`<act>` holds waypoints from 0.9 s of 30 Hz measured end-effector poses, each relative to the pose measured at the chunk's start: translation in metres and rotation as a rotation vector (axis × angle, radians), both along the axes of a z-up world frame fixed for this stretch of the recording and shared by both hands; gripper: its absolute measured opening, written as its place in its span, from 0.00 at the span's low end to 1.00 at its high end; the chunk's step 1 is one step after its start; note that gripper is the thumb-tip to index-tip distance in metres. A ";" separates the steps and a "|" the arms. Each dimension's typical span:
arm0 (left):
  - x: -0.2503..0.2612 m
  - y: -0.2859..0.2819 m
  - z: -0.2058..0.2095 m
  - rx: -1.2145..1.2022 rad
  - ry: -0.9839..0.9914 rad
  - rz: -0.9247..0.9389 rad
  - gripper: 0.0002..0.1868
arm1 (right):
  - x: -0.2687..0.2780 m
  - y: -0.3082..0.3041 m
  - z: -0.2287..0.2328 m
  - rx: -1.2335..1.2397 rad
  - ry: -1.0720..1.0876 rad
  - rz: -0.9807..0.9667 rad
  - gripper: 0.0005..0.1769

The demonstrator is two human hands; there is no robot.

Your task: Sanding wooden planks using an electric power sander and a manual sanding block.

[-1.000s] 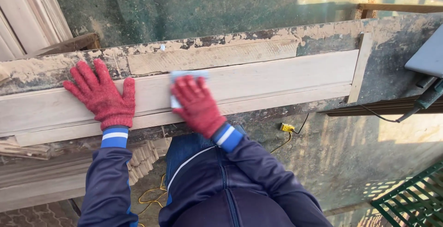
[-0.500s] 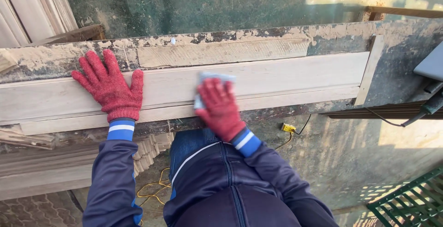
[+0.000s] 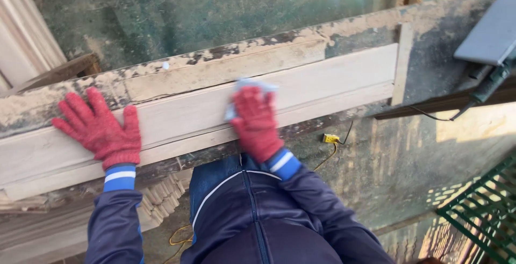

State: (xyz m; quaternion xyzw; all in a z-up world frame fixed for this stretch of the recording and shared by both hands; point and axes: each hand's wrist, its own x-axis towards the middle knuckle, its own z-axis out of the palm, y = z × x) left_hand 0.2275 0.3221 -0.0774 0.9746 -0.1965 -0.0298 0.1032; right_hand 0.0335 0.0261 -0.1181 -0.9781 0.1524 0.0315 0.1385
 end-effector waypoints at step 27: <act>-0.005 0.004 0.002 0.074 0.024 -0.059 0.39 | -0.068 -0.164 -0.014 -0.084 0.126 -0.646 0.36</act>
